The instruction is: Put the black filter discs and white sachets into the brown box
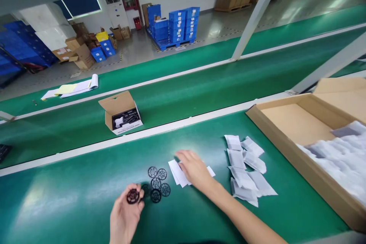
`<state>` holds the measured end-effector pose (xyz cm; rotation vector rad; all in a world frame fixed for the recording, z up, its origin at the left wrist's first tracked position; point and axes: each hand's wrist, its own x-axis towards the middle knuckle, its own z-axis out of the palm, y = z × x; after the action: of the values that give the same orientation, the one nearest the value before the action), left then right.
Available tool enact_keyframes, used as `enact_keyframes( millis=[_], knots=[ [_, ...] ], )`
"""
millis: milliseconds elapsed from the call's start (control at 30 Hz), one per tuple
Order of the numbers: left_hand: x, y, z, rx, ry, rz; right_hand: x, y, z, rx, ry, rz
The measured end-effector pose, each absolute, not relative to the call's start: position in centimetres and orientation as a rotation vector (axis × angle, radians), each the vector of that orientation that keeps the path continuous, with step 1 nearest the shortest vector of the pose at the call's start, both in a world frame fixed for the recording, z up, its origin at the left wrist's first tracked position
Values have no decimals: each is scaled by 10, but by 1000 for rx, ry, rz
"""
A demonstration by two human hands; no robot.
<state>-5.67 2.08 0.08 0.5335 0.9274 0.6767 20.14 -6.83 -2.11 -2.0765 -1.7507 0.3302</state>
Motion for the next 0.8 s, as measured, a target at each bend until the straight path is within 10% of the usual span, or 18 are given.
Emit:
enact_keyframes(
  millis=[800],
  knots=[
    [22, -57, -11, 828, 857, 274, 229, -110, -27, -2119, -1742, 423]
  ],
)
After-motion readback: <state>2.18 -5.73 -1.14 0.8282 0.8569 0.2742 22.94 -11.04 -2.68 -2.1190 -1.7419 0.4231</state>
